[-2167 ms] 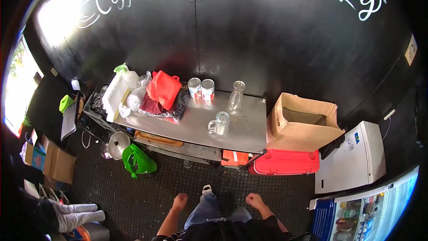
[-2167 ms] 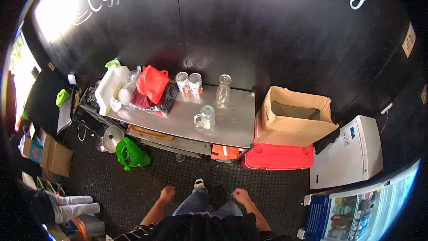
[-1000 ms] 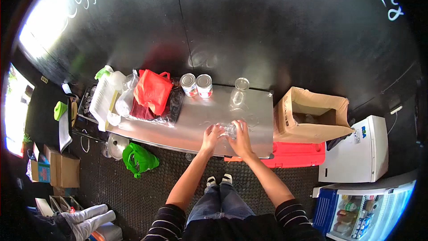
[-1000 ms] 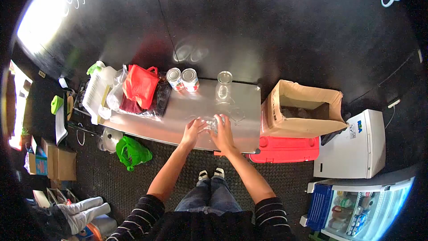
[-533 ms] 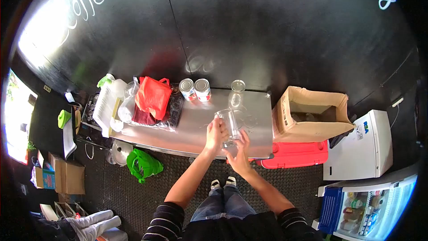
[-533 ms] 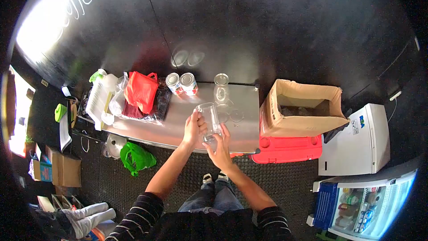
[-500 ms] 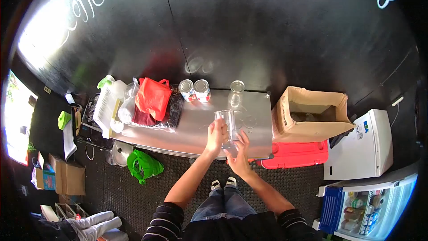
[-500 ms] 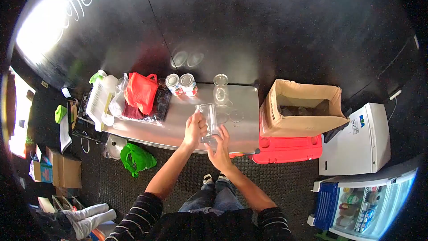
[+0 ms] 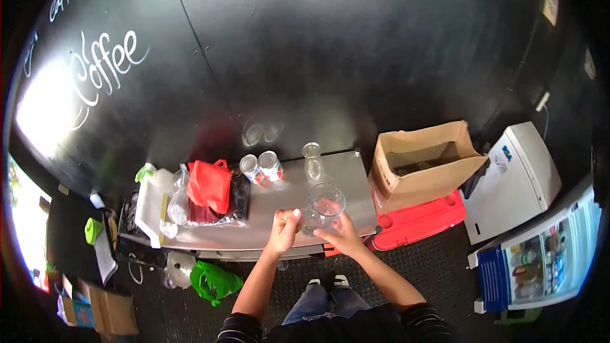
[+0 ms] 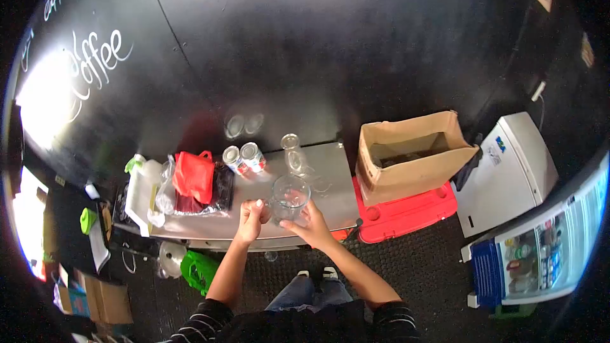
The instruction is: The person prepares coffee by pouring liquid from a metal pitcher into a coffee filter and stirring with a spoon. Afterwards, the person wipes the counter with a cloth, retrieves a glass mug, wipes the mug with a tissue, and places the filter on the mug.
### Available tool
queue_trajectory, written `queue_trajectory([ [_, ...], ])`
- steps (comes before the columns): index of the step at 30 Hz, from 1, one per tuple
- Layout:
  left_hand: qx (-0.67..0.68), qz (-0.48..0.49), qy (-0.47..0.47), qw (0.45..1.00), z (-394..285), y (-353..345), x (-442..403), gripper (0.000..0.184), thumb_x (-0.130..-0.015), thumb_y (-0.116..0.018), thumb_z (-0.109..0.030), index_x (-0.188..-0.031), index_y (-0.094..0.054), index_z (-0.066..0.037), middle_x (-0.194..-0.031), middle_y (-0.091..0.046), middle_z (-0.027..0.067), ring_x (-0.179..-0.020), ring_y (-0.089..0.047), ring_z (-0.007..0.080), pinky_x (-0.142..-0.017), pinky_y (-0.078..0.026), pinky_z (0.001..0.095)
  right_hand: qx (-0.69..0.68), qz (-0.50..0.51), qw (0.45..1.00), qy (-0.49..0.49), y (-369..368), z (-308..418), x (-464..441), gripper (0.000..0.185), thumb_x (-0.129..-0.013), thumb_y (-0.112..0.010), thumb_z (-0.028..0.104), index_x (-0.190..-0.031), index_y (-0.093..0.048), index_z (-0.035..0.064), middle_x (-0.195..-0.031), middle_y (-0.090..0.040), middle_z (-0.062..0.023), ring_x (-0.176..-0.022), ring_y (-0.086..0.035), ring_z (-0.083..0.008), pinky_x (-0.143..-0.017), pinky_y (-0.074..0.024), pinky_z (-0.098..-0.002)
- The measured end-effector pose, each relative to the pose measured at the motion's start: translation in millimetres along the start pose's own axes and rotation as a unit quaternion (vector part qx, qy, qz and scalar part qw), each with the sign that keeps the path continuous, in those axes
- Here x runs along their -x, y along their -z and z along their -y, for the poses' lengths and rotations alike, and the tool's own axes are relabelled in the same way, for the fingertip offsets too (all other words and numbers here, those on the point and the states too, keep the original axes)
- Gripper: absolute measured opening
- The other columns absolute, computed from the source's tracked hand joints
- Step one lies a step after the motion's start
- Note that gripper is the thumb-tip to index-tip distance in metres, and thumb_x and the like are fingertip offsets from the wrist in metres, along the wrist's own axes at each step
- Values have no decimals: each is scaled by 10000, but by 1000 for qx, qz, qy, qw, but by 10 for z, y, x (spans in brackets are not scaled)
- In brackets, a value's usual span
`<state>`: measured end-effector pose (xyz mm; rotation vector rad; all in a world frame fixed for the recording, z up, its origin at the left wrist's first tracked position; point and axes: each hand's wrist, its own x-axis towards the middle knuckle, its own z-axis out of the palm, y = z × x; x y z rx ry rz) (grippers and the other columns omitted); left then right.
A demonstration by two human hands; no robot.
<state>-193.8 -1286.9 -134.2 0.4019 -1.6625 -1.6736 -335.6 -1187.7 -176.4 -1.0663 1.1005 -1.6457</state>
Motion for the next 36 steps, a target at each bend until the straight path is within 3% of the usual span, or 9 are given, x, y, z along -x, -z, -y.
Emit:
queue_trajectory([
  [4, 57, -27, -29, 998, 74, -46, -44, 433, -984, -476, -226, -595, -323, -113, -535, -282, -77, -493, -224, 44, -444, -191, 263, 113, -80, 990, 30, -91, 160, 161, 781, -729, -776, 24, -1375, -338, 30, -1364, -455, -127, -1268, -449, -218, -1043, -377, -373],
  [6, 77, -31, -29, 996, -12, -169, -109, 416, -981, -484, -218, -610, -327, -113, -550, -288, -76, -502, -234, 42, -448, -200, 258, 164, -175, 966, 94, -169, 208, 239, 787, -680, -850, 173, -1306, -409, -10, -1251, -530, -124, -1175, -507, -206, -954, -439, -368],
  [8, 68, -54, -11, 996, -143, -319, -154, 376, -977, -506, -211, -650, -349, -111, -606, -318, -72, -559, -278, 34, -486, -238, 235, 200, -244, 941, 123, -224, 177, 345, 780, -676, -853, 175, -1292, -415, -18, -1236, -529, -128, -1158, -515, -212, -935, -452, -368],
  [11, 20, -1, 1, 1000, -293, -512, -238, 368, -976, -513, -217, -656, -364, -114, -629, -336, -71, -603, -302, 31, -524, -250, 218, 225, -348, 896, 156, -326, 259, 537, 774, -662, -861, 182, -1270, -427, -20, -1211, -523, -134, -1130, -526, -225, -915, -465, -367],
  [21, 206, 273, 137, 930, -615, -1839, 428, 334, -971, -507, -222, -663, -403, -147, -639, -340, -86, -578, -293, 28, -530, -248, 216, 369, -561, 733, 109, -573, 1072, 2190, 865, -665, -855, 177, -1358, -354, 50, -1305, -434, -94, -1199, -460, -224, -924, -456, -412],
  [27, 237, 468, 128, 842, -871, -2857, 1214, 339, -973, -500, -205, -664, -368, -160, -629, -315, -84, -578, -290, 17, -515, -230, 216, 367, -660, 641, 141, -684, 1346, 3377, 831, -705, -827, 145, -1375, -342, 62, -1312, -451, -98, -1209, -465, -221, -937, -442, -410],
  [31, 272, 512, 149, 801, -954, -3581, 2028, 337, -960, -510, -210, -657, -372, -163, -626, -327, -84, -571, -288, 18, -512, -227, 217, 375, -709, 582, 133, -866, 1545, 4313, 791, -715, -820, 150, -1359, -367, 74, -1297, -467, -94, -1211, -465, -205, -919, -456, -391],
  [33, 268, 542, 179, 776, -1051, -3963, 2542, 340, -957, -511, -218, -651, -374, -161, -616, -327, -82, -563, -283, 21, -512, -224, 218, 414, -746, 506, 126, -943, 1569, 4857, 770, -702, -829, 196, -1329, -408, 49, -1201, -479, -86, -1109, -504, -207, -847, -473, -346],
  [36, 297, 612, 197, 706, -1063, -4457, 3286, 345, -961, -501, -233, -643, -388, -156, -605, -336, -73, -562, -282, 24, -519, -221, 224, 387, -791, 460, 113, -1142, 1600, 5612, 759, -719, -810, 146, -1339, -380, 63, -1280, -474, -86, -1192, -472, -192, -914, -457, -365],
])
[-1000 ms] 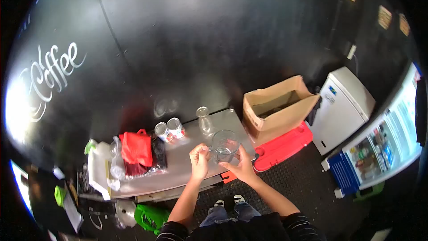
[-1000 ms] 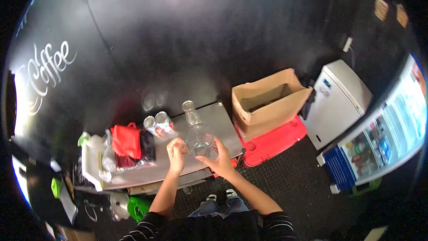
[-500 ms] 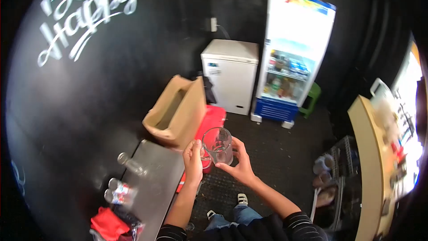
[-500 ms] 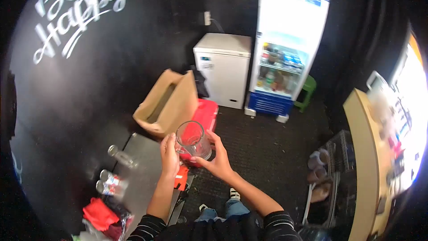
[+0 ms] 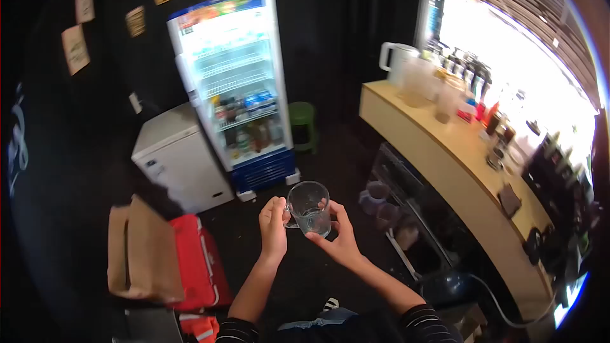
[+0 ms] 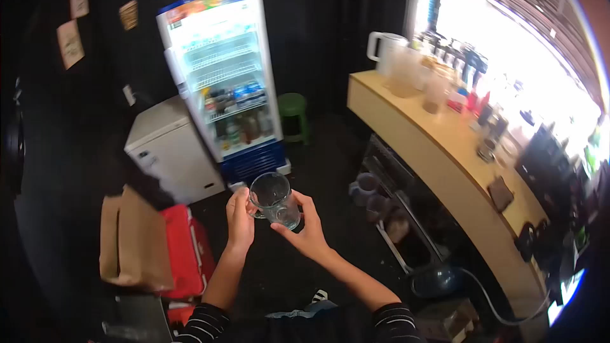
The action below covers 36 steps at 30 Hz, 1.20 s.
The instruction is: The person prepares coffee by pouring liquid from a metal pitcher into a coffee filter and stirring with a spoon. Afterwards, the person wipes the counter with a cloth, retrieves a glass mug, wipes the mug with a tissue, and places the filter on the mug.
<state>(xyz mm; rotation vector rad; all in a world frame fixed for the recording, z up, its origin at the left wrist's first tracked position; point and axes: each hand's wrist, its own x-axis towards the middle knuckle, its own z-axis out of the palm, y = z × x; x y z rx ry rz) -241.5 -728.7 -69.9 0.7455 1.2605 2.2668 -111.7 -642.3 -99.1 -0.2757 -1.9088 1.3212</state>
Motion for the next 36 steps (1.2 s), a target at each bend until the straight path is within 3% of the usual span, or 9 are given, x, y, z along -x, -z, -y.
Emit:
queue_trajectory([
  [9, 33, 177, 83, 980, 1061, -1461, -635, 332, -952, -543, -174, -653, -403, -142, -622, -342, -87, -578, -284, 4, -524, -224, 212, 90, -187, 977, -51, 1362, -465, -93, 779, -723, -815, 197, -1345, -368, 59, -1289, -482, -98, -1215, -464, -209, -933, -441, -384],
  [11, 50, 223, 119, 966, 1301, -1692, -801, 275, -971, -506, -201, -706, -455, -147, -646, -419, -74, -583, -334, 12, -549, -271, 210, 93, -235, 965, -77, 1554, -564, -159, 787, -724, -815, 202, -1349, -361, 55, -1306, -477, -110, -1223, -461, -212, -949, -432, -393],
  [13, 65, 243, 137, 958, 1509, -1949, -973, 300, -963, -520, -185, -680, -431, -145, -634, -381, -83, -576, -304, 5, -534, -244, 207, 115, -264, 954, -89, 1745, -719, -247, 791, -726, -813, 200, -1354, -355, 52, -1314, -474, -116, -1227, -460, -214, -954, -428, -389],
  [18, 75, 283, 179, 939, 1930, -2502, -1544, 323, -957, -526, -150, -655, -411, -139, -624, -346, -97, -574, -273, -4, -517, -214, 203, 153, -316, 930, -111, 2200, -1113, -677, 812, -728, -809, 175, -1372, -333, 44, -1330, -465, -126, -1231, -460, -221, -960, -425, -383],
  [23, 105, 352, 162, 916, 2256, -3088, -2117, 316, -959, -522, -128, -661, -416, -129, -641, -355, -99, -587, -270, -10, -520, -209, 204, 168, -328, 926, -87, 2705, -1279, -1091, 861, -720, -812, 148, -1401, -295, 43, -1371, -417, -125, -1257, -431, -223, -986, -403, -396],
  [25, 109, 374, 178, 904, 2402, -3368, -2241, 315, -962, -520, -124, -667, -407, -124, -653, -350, -100, -606, -265, -8, -533, -214, 201, 203, -343, 912, -97, 2923, -1246, -1115, 911, -717, -816, 199, -1429, -270, 43, -1354, -407, -134, -1254, -432, -243, -972, -424, -398],
  [28, 106, 403, 168, 893, 2602, -3827, -2356, 322, -962, -525, -120, -673, -383, -115, -674, -337, -96, -641, -263, 3, -564, -235, 206, 143, -379, 907, -111, 3346, -1238, -1030, 899, -779, -740, 141, -1481, -182, 81, -1444, -337, -140, -1278, -395, -258, -1012, -374, -416],
  [32, 119, 423, 165, 883, 3035, -4488, -2424, 324, -961, -529, -125, -667, -393, -113, -676, -367, -90, -645, -292, 3, -568, -258, 206, 257, -419, 862, -124, 4238, -1342, -1035, 425, -832, -671, 113, -1226, -535, 27, -1275, -489, -146, -1085, -543, -212, -868, -488, -335],
  [36, 88, 389, 195, 896, 3375, -4951, -2421, 334, -957, -536, -133, -655, -395, -107, -668, -374, -83, -643, -308, 5, -561, -271, 210, 344, -371, 837, -207, 5263, -1453, -1369, 425, -825, -644, 82, -1227, -531, 1, -1331, -453, -167, -1120, -538, -266, -926, -455, -357],
])
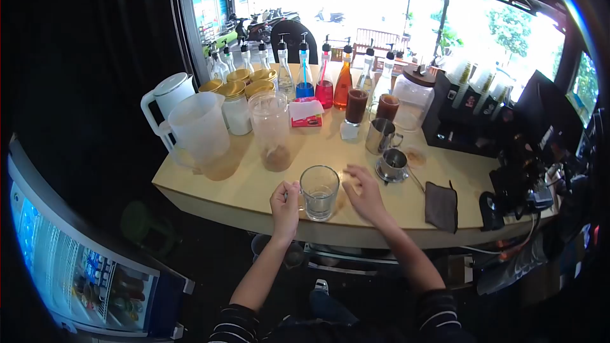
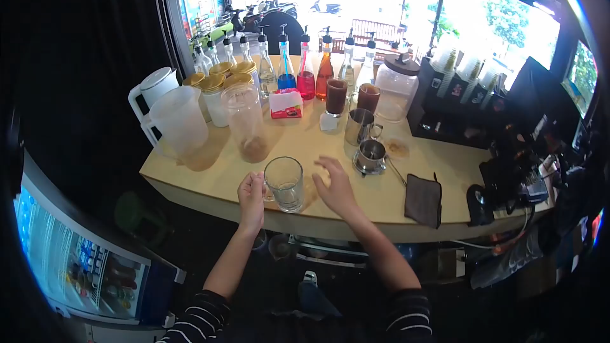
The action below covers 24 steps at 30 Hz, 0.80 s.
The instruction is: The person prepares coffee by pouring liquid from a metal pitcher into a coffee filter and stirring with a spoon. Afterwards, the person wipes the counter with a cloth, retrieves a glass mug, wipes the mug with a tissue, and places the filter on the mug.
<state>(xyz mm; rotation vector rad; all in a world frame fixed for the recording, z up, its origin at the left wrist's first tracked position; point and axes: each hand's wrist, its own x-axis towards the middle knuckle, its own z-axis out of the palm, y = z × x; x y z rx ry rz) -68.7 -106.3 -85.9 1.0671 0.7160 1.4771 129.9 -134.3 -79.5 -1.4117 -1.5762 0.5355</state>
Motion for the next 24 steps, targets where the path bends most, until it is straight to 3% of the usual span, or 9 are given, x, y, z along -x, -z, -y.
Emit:
queue_trajectory([
  [2, -12, -18, -7, 1000, 142, -56, -202, 334, -956, -539, -135, -656, -395, -106, -666, -373, -84, -642, -308, 4, -557, -269, 212, 193, -48, 974, 112, -81, -447, -571, 453, -836, -606, 117, -1256, -493, -11, -1364, -435, -206, -1167, -515, -334, -977, -427, -418],
  [3, -21, -33, -12, 999, 191, -75, -293, 334, -955, -541, -137, -656, -395, -105, -664, -371, -85, -641, -307, 4, -553, -267, 213, 189, -47, 974, 116, -110, -603, -845, 453, -836, -606, 117, -1256, -493, -11, -1364, -435, -206, -1167, -515, -334, -977, -427, -418],
  [5, -28, -43, -13, 999, 248, -54, -429, 334, -953, -539, -136, -654, -393, -104, -660, -369, -87, -644, -310, 4, -554, -273, 215, 362, -39, 930, 57, -201, -850, -1292, 515, -830, -568, 122, -1277, -412, -82, -1299, -467, -256, -1190, -480, -354, -933, -438, -476],
  [8, -44, -53, -5, 998, 355, 8, -537, 333, -952, -533, -131, -651, -393, -105, -658, -366, -86, -643, -312, 6, -559, -281, 212, 457, -54, 888, 14, -260, -1031, -1647, 536, -821, -551, 134, -1284, -387, -81, -1247, -512, -249, -1151, -513, -359, -945, -427, -487],
  [11, -61, -62, -11, 996, 401, 19, -641, 334, -951, -527, -122, -647, -390, -106, -655, -359, -86, -636, -308, 5, -554, -274, 209, 453, 51, 884, -105, -283, -1168, -1885, 530, -803, -572, 134, -1271, -407, -49, -1193, -562, -211, -1110, -549, -356, -940, -423, -513],
  [15, -52, -59, -17, 997, 411, 38, -681, 337, -953, -528, -122, -647, -387, -106, -647, -348, -88, -623, -293, 3, -540, -254, 211, 531, 44, 844, -56, -388, -1205, -1900, 316, -799, -602, 148, -1086, -596, 17, -1067, -613, -148, -1053, -598, -313, -806, -502, -482],
  [19, -89, -49, -43, 994, 434, 128, -705, 345, -958, -536, -142, -650, -387, -108, -635, -331, -94, -599, -280, 5, -514, -239, 213, 537, 106, 836, -20, -331, -924, -1840, 227, -814, -579, 116, -1020, -640, 45, -1001, -623, -115, -991, -628, -285, -731, -527, -432],
  [22, -111, -33, -82, 990, 446, 217, -738, 354, -962, -539, -161, -650, -383, -102, -628, -319, -90, -587, -272, 8, -499, -226, 215, 403, 74, 912, 30, -257, -432, -1767, 228, -855, -518, 66, -1055, -624, 36, -1010, -639, -113, -947, -642, -261, -737, -531, -396],
  [24, -124, -28, -101, 987, 465, 233, -760, 359, -962, -538, -166, -648, -380, -98, -617, -314, -85, -582, -273, 10, -493, -225, 218, -11, 129, 991, 32, -297, -255, -1711, 253, -903, -450, 58, -1097, -604, 7, -1070, -644, -125, -954, -641, -254, -798, -531, -358],
])
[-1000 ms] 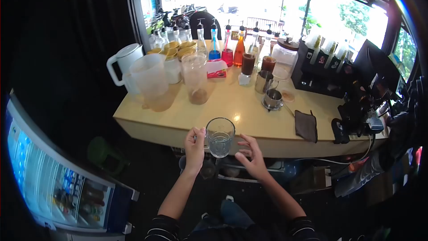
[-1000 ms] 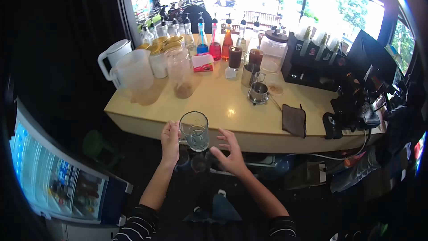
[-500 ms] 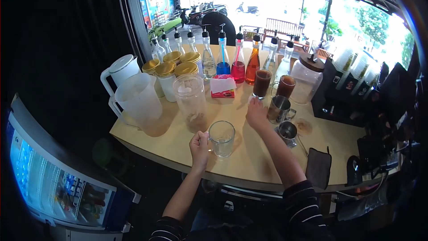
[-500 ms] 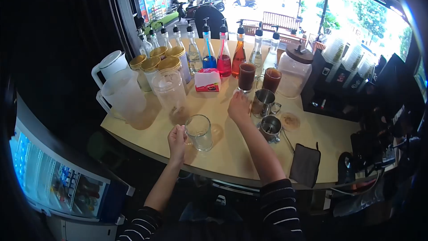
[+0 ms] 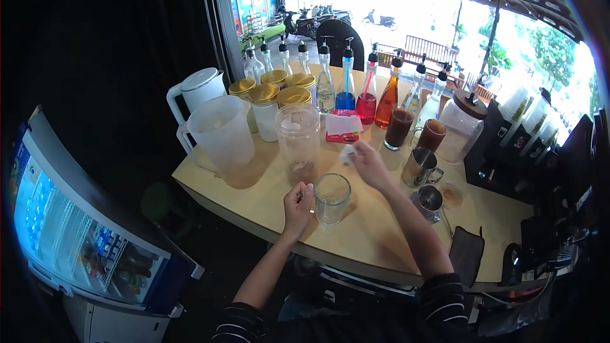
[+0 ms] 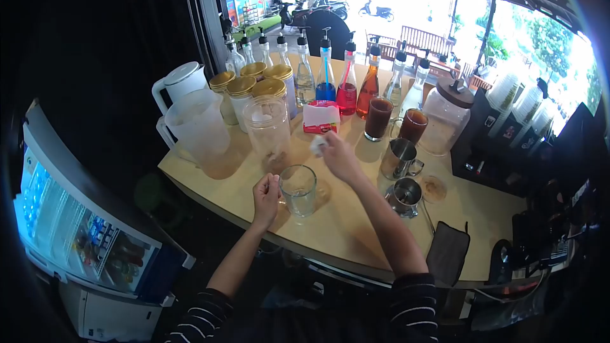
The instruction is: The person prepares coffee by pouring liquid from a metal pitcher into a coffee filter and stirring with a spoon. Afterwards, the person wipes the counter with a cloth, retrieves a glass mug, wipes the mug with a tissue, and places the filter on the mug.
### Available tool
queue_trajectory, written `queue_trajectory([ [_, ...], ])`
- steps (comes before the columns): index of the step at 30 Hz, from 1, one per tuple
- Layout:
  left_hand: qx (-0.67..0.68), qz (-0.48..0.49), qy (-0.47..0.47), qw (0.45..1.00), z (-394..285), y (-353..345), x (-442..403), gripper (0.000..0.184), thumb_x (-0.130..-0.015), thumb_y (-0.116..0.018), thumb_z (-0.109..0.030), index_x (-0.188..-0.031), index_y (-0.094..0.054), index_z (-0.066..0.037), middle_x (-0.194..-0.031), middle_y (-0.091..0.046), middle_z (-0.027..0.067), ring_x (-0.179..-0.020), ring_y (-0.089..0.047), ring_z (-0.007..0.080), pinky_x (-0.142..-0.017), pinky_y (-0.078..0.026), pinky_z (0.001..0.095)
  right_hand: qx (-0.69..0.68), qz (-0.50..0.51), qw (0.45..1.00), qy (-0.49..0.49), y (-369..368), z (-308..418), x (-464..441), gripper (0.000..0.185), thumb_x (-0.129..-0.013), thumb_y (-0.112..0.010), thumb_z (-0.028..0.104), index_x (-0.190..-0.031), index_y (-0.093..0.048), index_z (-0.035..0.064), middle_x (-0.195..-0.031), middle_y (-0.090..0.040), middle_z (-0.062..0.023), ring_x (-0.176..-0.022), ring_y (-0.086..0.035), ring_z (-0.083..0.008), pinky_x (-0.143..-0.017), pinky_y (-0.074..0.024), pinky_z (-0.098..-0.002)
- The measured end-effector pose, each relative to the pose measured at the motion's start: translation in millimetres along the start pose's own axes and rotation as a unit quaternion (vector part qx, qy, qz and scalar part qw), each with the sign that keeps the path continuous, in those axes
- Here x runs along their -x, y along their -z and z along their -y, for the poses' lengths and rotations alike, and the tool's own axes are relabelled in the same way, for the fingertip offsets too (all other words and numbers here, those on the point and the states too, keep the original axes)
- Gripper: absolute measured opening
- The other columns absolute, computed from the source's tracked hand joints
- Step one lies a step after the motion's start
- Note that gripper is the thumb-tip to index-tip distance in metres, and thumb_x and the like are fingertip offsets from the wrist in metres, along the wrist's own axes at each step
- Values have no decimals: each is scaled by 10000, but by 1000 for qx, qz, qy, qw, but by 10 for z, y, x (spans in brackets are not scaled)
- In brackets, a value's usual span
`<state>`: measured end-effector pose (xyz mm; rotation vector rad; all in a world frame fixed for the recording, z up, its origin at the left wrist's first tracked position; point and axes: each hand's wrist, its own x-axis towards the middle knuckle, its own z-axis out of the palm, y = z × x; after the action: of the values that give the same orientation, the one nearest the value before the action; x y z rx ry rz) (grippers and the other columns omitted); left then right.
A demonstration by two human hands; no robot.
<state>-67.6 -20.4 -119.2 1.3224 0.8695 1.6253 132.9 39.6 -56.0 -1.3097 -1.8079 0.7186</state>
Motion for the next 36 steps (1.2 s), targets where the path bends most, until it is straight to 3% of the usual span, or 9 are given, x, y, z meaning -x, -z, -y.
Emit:
queue_trajectory([
  [4, -33, -14, -20, 999, -39, -50, 61, 344, -975, -503, -159, -659, -384, -97, -611, -322, -84, -568, -296, 4, -487, -240, 212, -304, 183, 934, -28, -267, 85, 130, 281, -943, -417, 82, -1156, -581, 0, -1153, -624, -134, -974, -633, -239, -860, -516, -330],
  [6, -42, -32, -47, 997, -6, -95, 69, 349, -973, -505, -155, -656, -372, -96, -616, -313, -83, -577, -286, 6, -487, -232, 218, -523, 242, 808, -123, -270, 15, 163, 301, -953, -401, 80, -1190, -572, 7, -1149, -621, -104, -979, -623, -198, -918, -488, -307],
  [13, -42, -57, -79, 994, -18, -121, 50, 391, -951, -544, -165, -632, -331, -84, -579, -279, -76, -555, -271, 16, -470, -218, 231, -354, 137, 921, -86, 18, -4, 659, 351, -908, -394, 5, -1198, -591, 1, -1109, -626, -82, -961, -606, -146, -939, -445, -292],
  [15, -41, -50, -73, 995, -17, -102, 46, 393, -951, -544, -165, -632, -328, -87, -582, -278, -78, -556, -269, 15, -471, -217, 230, -258, 97, 959, -69, 81, -11, 608, 341, -903, -401, 4, -1208, -530, -76, -1192, -600, -141, -1102, -590, -207, -1008, -426, -315],
  [19, -33, -29, -61, 997, -22, -85, 68, 389, -951, -542, -161, -632, -331, -93, -588, -280, -81, -559, -267, 13, -473, -217, 228, -311, 34, 950, -20, -195, 169, 312, 294, -891, -414, -3, -1127, -568, -86, -1118, -624, -138, -1053, -610, -201, -959, -467, -312],
  [21, -41, -39, -64, 996, -29, -68, 75, 390, -950, -545, -162, -630, -332, -95, -590, -278, -80, -560, -267, 13, -473, -218, 228, -408, 134, 894, -128, -352, 136, 201, 260, -883, -425, -2, -1063, -583, -103, -1061, -634, -164, -1022, -623, -205, -914, -498, -312],
  [27, -33, -41, -47, 997, -119, -118, 90, 389, -931, -561, -144, -612, -346, -84, -573, -300, -76, -553, -279, 11, -470, -225, 231, -376, 103, 913, -120, 81, 209, 378, 266, -858, -452, -21, -1068, -583, -119, -1030, -643, -172, -951, -649, -206, -867, -520, -300],
  [31, -45, -24, -107, 993, -365, -260, 5, 372, -909, -572, -112, -603, -368, -54, -548, -324, -75, -534, -286, 9, -457, -227, 234, -237, 79, 968, -3, -15, 154, 419, 215, -878, -499, 47, -1013, -653, -19, -905, -660, -42, -820, -598, -86, -721, -478, -239],
  [36, -109, 17, -126, 986, -739, -104, -61, 373, -883, -610, -113, -596, -383, -41, -530, -313, -61, -523, -285, 19, -447, -232, 243, -425, 37, 903, -44, 146, 286, 701, 223, -891, -477, 1, -1023, -656, -21, -845, -651, -26, -706, -577, -70, -638, -451, -189],
])
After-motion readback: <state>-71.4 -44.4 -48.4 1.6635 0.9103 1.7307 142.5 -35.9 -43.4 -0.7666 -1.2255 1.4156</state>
